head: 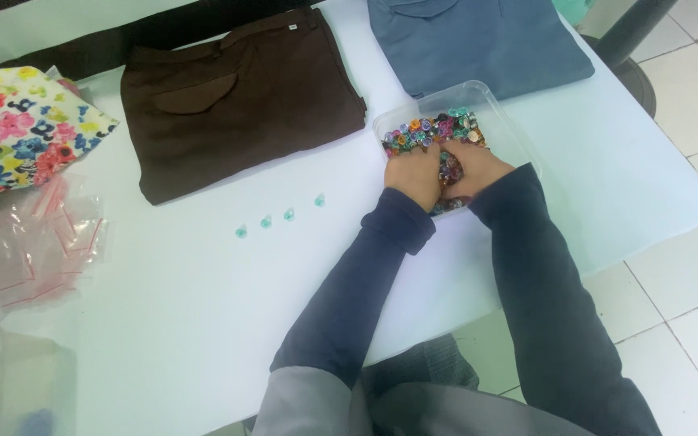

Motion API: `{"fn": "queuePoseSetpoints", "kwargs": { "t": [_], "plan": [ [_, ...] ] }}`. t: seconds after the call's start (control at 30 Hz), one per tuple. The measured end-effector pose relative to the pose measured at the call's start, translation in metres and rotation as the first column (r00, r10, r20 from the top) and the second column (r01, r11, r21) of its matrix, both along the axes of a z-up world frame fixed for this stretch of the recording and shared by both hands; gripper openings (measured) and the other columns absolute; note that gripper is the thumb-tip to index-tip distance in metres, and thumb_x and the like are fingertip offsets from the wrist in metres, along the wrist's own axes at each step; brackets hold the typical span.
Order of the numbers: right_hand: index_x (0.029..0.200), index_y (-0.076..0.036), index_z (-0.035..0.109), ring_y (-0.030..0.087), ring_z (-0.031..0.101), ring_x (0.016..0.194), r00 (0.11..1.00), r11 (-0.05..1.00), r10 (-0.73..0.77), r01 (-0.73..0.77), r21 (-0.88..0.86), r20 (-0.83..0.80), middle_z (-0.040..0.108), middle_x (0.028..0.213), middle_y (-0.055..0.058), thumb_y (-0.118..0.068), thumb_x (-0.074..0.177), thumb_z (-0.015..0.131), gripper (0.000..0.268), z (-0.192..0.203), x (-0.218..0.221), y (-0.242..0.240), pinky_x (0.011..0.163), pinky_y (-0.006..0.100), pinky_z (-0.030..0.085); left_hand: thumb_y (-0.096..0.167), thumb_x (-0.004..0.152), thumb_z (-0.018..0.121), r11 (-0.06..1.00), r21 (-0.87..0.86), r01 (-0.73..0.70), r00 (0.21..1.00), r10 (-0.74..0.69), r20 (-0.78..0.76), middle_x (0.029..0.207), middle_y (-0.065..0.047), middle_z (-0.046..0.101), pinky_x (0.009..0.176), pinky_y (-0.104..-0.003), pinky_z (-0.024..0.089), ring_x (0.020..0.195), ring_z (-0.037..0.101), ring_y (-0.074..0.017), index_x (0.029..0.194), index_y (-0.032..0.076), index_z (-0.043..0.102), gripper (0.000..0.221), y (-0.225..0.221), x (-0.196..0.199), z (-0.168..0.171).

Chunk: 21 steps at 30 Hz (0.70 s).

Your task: Selecting specific buttons from a container, arranging them on a table, and then placing them into a small plastic bag.

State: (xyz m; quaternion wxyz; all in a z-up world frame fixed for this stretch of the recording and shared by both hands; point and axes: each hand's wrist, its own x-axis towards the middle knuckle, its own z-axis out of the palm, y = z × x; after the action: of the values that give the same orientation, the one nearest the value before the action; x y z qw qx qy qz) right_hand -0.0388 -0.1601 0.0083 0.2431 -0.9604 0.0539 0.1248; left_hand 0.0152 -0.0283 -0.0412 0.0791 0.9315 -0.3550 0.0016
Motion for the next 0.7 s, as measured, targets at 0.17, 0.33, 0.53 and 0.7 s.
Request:
{"fn": "queuePoseSetpoints", "kwargs": {
  "t": [0.17, 0.33, 0.53, 0.7],
  "plan": [
    [0.146, -0.012, 0.051, 0.042, 0.054, 0.132, 0.988, 0.954, -0.077, 0.034, 0.299, 0.135, 0.062, 0.135, 0.025, -0.033, 0.076, 0.089, 0.082, -0.005, -0.008, -0.014, 0.113, 0.056, 0.041, 0.024, 0.096, 0.058, 0.992, -0.127, -0.004, 0.998, -0.004, -0.063, 0.1, -0.011, 0.071, 0.077, -0.043, 0.055, 0.087, 0.075, -0.0282, 0.115, 0.011, 0.053, 0.024, 0.02, -0.015, 0.039],
    [0.141, -0.007, 0.058, 0.032, 0.058, 0.125, 0.964, 0.82, -0.111, -0.048, 0.571, 0.24, 0.067, 0.126, 0.019, -0.007, 0.079, 0.087, 0.069, -0.015, -0.008, -0.027, 0.109, 0.052, 0.044, 0.021, 0.098, 0.055, 0.978, -0.207, -0.025, 0.992, -0.002, -0.129, 0.104, -0.012, 0.071, 0.081, -0.042, 0.056, 0.09, 0.076, -0.0291, 0.134, 0.011, 0.048, 0.038, 0.025, -0.019, 0.048],
    [0.142, -0.008, 0.057, 0.027, 0.06, 0.118, 0.951, 0.766, -0.201, 0.003, 0.643, 0.235, 0.067, 0.122, 0.016, 0.0, 0.087, 0.078, 0.059, -0.007, -0.016, -0.026, 0.105, 0.046, 0.048, 0.021, 0.096, 0.063, 0.963, -0.261, -0.063, 0.973, 0.001, -0.23, 0.115, -0.013, 0.071, 0.089, -0.043, 0.056, 0.101, 0.076, -0.0296, 0.141, 0.016, 0.041, 0.05, 0.034, -0.025, 0.062],
    [0.14, -0.002, 0.058, 0.027, 0.065, 0.102, 0.946, 0.702, -0.239, 0.012, 0.712, 0.22, 0.068, 0.112, 0.021, 0.011, 0.087, 0.07, 0.056, 0.0, -0.013, -0.017, 0.086, 0.041, 0.058, 0.026, 0.09, 0.07, 0.951, -0.302, -0.062, 0.981, 0.002, -0.196, 0.119, -0.01, 0.069, 0.089, -0.043, 0.056, 0.099, 0.076, -0.031, 0.134, 0.022, 0.045, 0.05, 0.033, -0.025, 0.056]
  ]
}}
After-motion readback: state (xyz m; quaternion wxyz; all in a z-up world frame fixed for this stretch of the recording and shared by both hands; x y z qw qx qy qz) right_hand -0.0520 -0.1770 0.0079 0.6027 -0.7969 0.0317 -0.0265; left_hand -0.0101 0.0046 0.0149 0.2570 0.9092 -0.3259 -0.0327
